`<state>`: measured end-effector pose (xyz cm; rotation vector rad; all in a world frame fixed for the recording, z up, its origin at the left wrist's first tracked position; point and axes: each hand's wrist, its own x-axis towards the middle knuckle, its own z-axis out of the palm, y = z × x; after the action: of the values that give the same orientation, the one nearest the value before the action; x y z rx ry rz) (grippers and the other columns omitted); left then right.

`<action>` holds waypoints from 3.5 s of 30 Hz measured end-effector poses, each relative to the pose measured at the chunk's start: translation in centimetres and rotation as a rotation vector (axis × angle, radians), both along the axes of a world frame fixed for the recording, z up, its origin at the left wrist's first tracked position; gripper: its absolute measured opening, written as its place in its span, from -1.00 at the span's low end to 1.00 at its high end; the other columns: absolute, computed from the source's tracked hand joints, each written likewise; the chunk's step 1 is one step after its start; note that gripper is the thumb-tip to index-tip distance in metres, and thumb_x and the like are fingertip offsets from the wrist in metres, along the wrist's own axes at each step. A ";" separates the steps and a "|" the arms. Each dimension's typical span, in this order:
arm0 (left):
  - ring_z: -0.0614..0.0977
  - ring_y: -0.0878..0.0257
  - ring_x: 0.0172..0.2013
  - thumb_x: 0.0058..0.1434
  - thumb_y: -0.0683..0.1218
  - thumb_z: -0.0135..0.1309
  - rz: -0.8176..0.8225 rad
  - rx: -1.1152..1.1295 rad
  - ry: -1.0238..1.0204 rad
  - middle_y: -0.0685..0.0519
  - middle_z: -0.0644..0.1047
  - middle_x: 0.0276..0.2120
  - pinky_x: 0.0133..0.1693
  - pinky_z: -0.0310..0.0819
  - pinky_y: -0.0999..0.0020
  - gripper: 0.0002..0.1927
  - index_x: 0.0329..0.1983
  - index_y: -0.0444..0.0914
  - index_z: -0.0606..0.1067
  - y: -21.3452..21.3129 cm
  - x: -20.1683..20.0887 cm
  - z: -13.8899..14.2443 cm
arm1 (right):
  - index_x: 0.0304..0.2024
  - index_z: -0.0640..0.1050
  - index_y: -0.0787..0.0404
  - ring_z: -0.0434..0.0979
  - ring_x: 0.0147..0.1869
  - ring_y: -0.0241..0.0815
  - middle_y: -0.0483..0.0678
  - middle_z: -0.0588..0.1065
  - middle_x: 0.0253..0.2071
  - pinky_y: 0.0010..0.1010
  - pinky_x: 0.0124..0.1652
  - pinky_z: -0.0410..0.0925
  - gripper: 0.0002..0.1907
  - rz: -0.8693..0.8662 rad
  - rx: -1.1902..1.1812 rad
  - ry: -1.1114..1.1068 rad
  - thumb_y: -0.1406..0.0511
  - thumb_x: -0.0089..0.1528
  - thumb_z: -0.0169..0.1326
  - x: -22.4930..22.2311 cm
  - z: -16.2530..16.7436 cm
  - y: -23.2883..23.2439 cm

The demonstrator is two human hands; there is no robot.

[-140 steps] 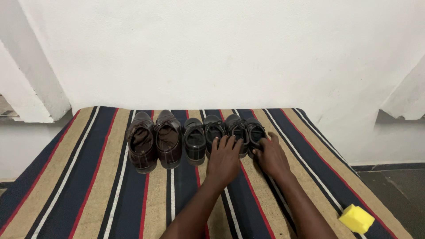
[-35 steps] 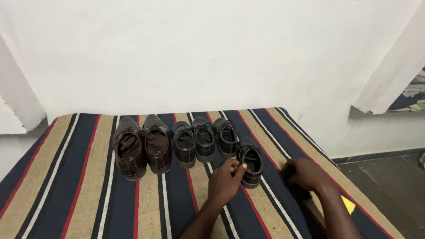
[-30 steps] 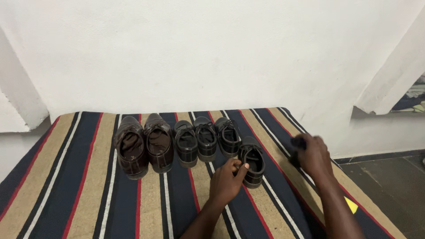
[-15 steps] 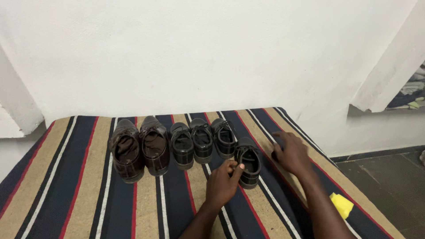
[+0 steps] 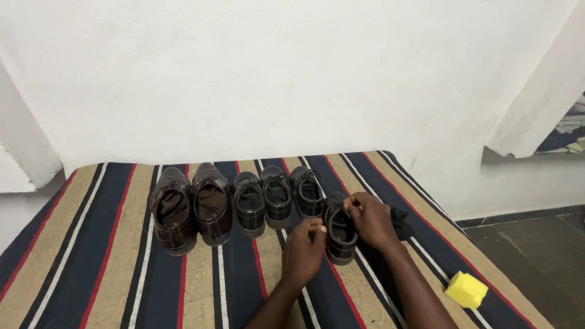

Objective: The person sits at a bed with several pairs of lace-up shoes laid out and removes the shoelaces from them one shoe at a time, pulling each lace fully out of the eyelets and setting the removed laces on the bed beside the shoes.

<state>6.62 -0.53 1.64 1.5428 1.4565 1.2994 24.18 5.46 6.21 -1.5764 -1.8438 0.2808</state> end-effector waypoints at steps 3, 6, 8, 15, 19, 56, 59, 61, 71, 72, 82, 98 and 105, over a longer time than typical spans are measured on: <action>0.72 0.17 -0.17 0.37 -0.02 0.01 0.026 0.086 0.020 -0.02 0.62 -0.06 -0.12 0.60 0.23 -0.71 0.07 -0.21 0.55 0.5 0.1 0.7 | -0.15 0.61 0.17 0.63 -0.19 -0.07 -0.04 0.60 -0.26 -0.12 -0.05 0.40 -0.81 -0.024 0.093 0.110 0.22 0.31 0.10 -0.1 0.3 -0.5; 0.69 0.12 -0.09 0.39 -0.05 0.01 0.019 0.077 0.121 -0.01 0.57 0.04 -0.07 0.60 0.20 -0.72 0.11 -0.18 0.53 1.8 0.4 2.2 | -0.16 0.62 0.18 0.60 -0.22 -0.05 -0.02 0.60 -0.32 -0.12 0.01 0.34 -0.83 -0.045 0.250 0.055 0.24 0.34 0.08 0.2 0.7 -0.8; 0.67 0.07 -0.04 0.39 -0.05 0.02 0.013 0.041 0.175 0.02 0.53 0.12 -0.03 0.57 0.17 -0.70 0.15 -0.13 0.51 2.9 0.6 3.2 | -0.11 0.59 0.15 0.62 -0.22 -0.13 -0.06 0.58 -0.30 -0.19 -0.06 0.40 -0.82 -0.064 0.235 0.167 0.21 0.37 0.06 0.4 0.7 -0.8; 0.58 -0.04 0.07 0.35 -0.09 0.03 -0.128 0.094 0.437 0.06 0.44 0.25 0.02 0.49 0.03 -0.71 0.12 -0.04 0.55 5.6 0.8 4.2 | -0.10 0.58 0.18 0.57 -0.09 -0.11 -0.07 0.59 -0.27 -0.18 0.12 0.19 -0.85 -0.050 0.637 0.072 0.25 0.37 0.09 1.3 -0.4 -0.4; 0.65 0.01 -0.03 0.39 -0.01 0.02 -0.126 0.101 0.457 0.06 0.61 0.03 -0.02 0.52 0.07 -0.82 -0.09 -0.09 0.60 6.4 0.3 4.1 | -0.06 0.57 0.19 0.58 -0.10 -0.11 -0.07 0.60 -0.25 -0.16 0.15 0.17 -0.85 -0.134 0.647 0.114 0.27 0.39 0.08 2.1 -0.6 -0.1; 0.69 0.01 -0.22 0.28 0.04 0.16 -0.110 -0.017 0.458 -0.03 0.67 -0.19 -0.15 0.57 0.03 -0.80 -0.22 -0.10 0.72 6.0 1.5 5.2 | -0.16 0.59 0.23 0.61 -0.19 -0.12 -0.02 0.55 -0.19 -0.21 -0.11 0.45 -0.76 0.036 -0.022 -0.001 0.19 0.25 0.17 0.4 -1.0 -0.4; 0.70 0.03 -0.24 0.30 0.06 0.14 -0.112 -0.078 0.420 0.00 0.69 -0.20 -0.16 0.59 0.05 -0.80 -0.23 -0.06 0.72 6.4 1.6 5.3 | -0.15 0.57 0.19 0.63 -0.19 -0.14 -0.03 0.56 -0.20 -0.21 -0.09 0.44 -0.76 0.036 -0.114 0.056 0.17 0.36 0.04 0.5 -1.3 -0.1; 0.72 0.05 -0.28 0.33 0.05 0.11 -0.111 -0.117 0.406 0.01 0.71 -0.23 -0.19 0.60 0.06 -0.77 -0.26 -0.08 0.72 6.9 1.8 5.1 | -0.15 0.58 0.21 0.61 -0.19 -0.12 0.00 0.55 -0.20 -0.21 -0.09 0.42 -0.76 0.044 -0.049 0.057 0.17 0.35 0.04 0.6 -1.4 0.1; 0.67 0.21 -0.38 0.27 -0.03 0.16 -0.046 0.057 -0.052 -0.02 0.66 -0.39 -0.29 0.54 0.20 -0.77 -0.26 -0.29 0.66 10.4 1.9 -0.3 | -0.24 0.51 0.18 0.46 -0.32 -0.25 -0.05 0.49 -0.38 -0.30 -0.23 0.35 -0.78 0.082 -0.204 0.382 0.20 0.35 -0.09 1.4 -3.5 1.4; 0.64 0.26 -0.40 0.27 -0.05 0.16 -0.058 0.010 -0.155 -0.01 0.65 -0.43 -0.30 0.51 0.24 -0.77 -0.29 -0.33 0.65 10.7 2.0 -0.5 | -0.27 0.49 0.18 0.41 -0.31 -0.23 -0.06 0.45 -0.39 -0.30 -0.21 0.32 -0.74 0.117 -0.228 0.475 0.18 0.37 -0.14 1.6 -3.8 1.7; 0.49 0.40 -0.50 0.26 -0.13 0.08 -0.162 -0.105 -0.607 0.11 0.53 -0.45 -0.40 0.36 0.45 -0.80 -0.10 -0.32 0.54 11.3 1.0 0.3 | -0.52 0.32 0.04 0.31 -0.28 -0.21 -0.06 0.44 -0.39 -0.35 -0.19 0.22 -0.55 0.380 -0.229 1.207 0.00 0.39 -0.12 3.7 -3.5 2.5; 0.42 0.38 -0.50 0.22 -0.15 0.04 0.113 -0.019 -0.618 0.10 0.55 -0.40 -0.42 0.33 0.48 -0.69 0.04 -0.25 0.51 9.1 -4.0 8.0 | -0.12 0.66 0.19 0.62 -0.18 -0.29 -0.07 0.64 -0.26 -0.34 -0.14 0.42 -0.64 -0.007 0.056 0.393 0.08 0.39 0.00 1.0 -1.3 0.4; 0.36 -0.07 0.09 0.17 -0.20 0.15 0.566 0.437 -0.148 -0.27 0.37 0.06 0.05 0.32 0.03 -0.66 0.03 -0.30 0.45 7.1 -5.9 7.3 | -0.23 0.51 0.21 0.46 -0.28 -0.25 -0.08 0.50 -0.35 -0.39 -0.22 0.35 -0.77 -0.065 0.353 1.087 0.19 0.38 -0.01 4.5 -2.2 2.0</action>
<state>0.77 6.54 8.94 1.2821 1.6524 2.1319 28.67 7.42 3.98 -0.9124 -0.9138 0.5965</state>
